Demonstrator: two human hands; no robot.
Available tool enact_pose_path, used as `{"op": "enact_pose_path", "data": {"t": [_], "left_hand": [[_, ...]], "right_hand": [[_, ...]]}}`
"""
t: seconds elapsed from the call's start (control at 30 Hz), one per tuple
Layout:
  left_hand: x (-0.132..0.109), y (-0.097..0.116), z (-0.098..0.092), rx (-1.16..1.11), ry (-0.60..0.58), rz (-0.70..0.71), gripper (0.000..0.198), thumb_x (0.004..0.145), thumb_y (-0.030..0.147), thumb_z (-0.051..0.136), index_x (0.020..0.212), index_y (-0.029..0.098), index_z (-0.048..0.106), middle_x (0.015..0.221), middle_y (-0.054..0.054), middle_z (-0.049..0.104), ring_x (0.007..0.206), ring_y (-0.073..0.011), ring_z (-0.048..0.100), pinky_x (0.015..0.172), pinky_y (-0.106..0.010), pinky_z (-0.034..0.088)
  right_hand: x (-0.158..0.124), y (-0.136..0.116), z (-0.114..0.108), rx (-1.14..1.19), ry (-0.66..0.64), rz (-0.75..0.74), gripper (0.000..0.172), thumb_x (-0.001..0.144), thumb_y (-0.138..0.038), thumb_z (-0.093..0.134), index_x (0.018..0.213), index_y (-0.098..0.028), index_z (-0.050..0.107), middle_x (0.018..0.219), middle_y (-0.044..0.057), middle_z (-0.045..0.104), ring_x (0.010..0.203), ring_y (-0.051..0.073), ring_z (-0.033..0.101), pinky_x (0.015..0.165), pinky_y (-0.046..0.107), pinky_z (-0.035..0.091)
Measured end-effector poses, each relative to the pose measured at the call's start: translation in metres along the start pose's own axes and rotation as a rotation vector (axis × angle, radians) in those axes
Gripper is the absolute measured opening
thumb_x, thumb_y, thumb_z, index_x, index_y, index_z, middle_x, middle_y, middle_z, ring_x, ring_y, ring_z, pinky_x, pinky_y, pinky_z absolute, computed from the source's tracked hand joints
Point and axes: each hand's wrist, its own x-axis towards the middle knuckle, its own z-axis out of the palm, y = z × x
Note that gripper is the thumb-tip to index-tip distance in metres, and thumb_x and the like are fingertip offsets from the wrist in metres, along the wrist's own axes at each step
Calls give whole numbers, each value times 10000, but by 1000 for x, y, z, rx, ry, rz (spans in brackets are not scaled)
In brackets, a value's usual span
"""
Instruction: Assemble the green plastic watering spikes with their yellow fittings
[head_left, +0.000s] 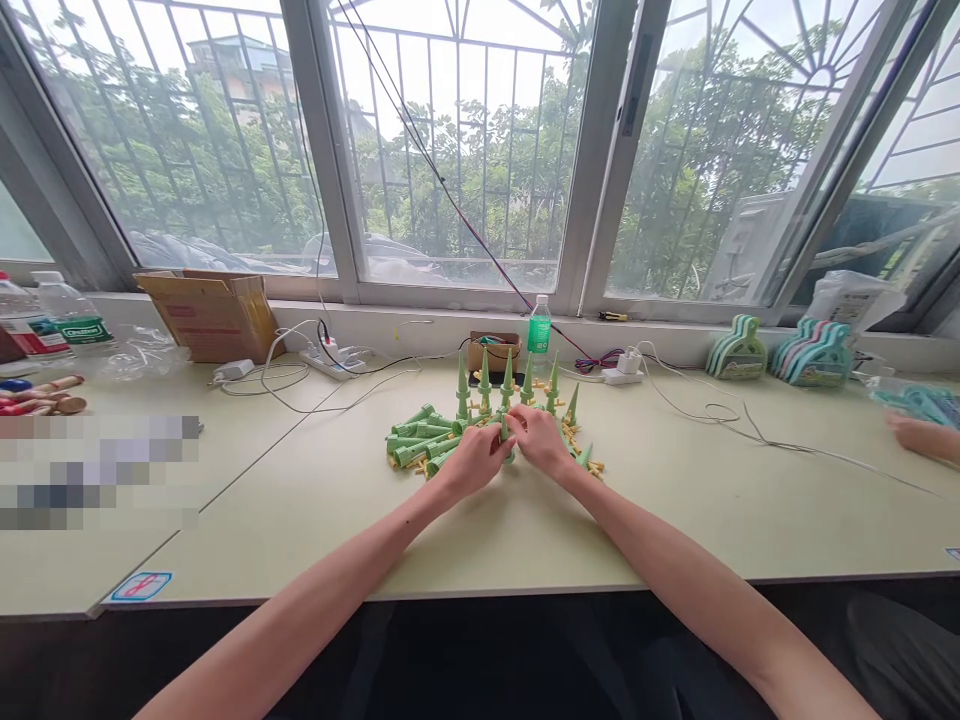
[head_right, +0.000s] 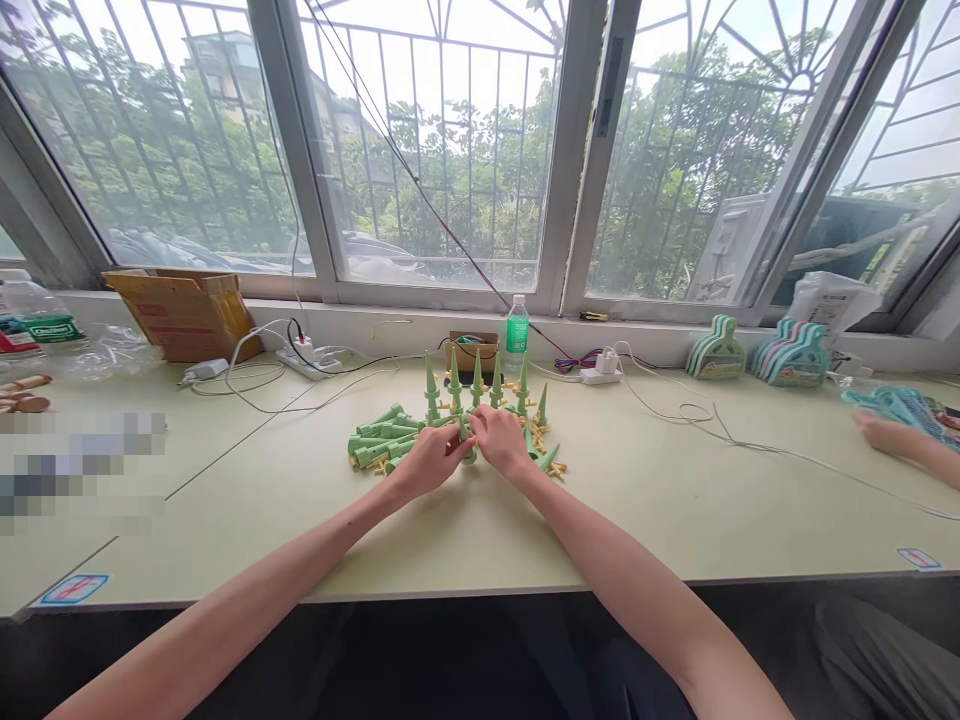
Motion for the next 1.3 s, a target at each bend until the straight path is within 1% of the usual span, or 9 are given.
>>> {"op": "enact_pose_path", "data": {"t": [0.07,0.13,0.23,0.33,0.43,0.53,0.63,1.0,1.3], "left_hand": [[0,1,0,6,-3,-11,354,891,383,467,600,199,383,529,32,430,503,-106,362,519,-252,305],[-1,2,0,14,-45,-11,363,894,405,460,602,202,385,538,25,446,513,-115,387,518,-255,312],[-3,1,1,40,-113,-21,352,882,419,474,612,204,404,575,6,503,529,-128,427,516,-260,329],[-4,0,2,36,-138,-24,326,861,403,503,616,206,417,602,-6,545,546,-137,459,523,-263,345],[-4,0,2,20,-138,-11,313,842,382,529,604,208,424,587,-5,544,543,-140,460,519,-265,343],[-3,1,3,21,-134,-4,311,841,385,532,604,209,432,587,-6,543,541,-144,460,519,-270,342],[-3,0,3,38,-139,-3,312,850,390,520,613,207,433,595,-7,542,550,-148,465,527,-274,342],[-4,0,3,27,-123,14,306,845,379,528,613,191,459,610,-12,544,549,-136,451,530,-282,338],[-3,-3,5,83,-107,72,272,854,348,523,640,190,469,729,-35,563,692,-170,526,635,-296,413]], "right_hand": [[2,2,-3,-27,57,1,286,962,-283,380,823,-198,615,689,15,621,643,150,526,638,236,334],[4,6,-5,-56,113,16,293,964,-261,360,829,-195,612,694,20,613,642,153,521,626,237,329],[8,13,-7,-70,129,61,256,940,-203,382,858,-187,624,747,34,633,677,157,539,637,241,338],[11,20,-6,-90,113,94,209,907,-154,430,892,-183,636,807,48,659,744,167,573,683,249,354],[12,25,-5,-105,72,110,177,877,-127,474,896,-183,642,834,50,672,783,169,590,725,258,368],[13,27,-4,-125,10,117,117,830,-156,561,906,-191,643,824,36,678,801,175,595,757,272,376],[13,27,-2,-157,-47,127,123,789,-177,606,905,-196,642,801,29,682,811,185,597,765,284,380],[14,30,0,-124,-100,136,169,750,-130,610,899,-200,647,783,24,684,775,173,600,720,266,395],[12,24,0,-127,-92,132,134,736,-140,607,852,-197,641,754,17,672,739,165,588,655,254,366]]}}
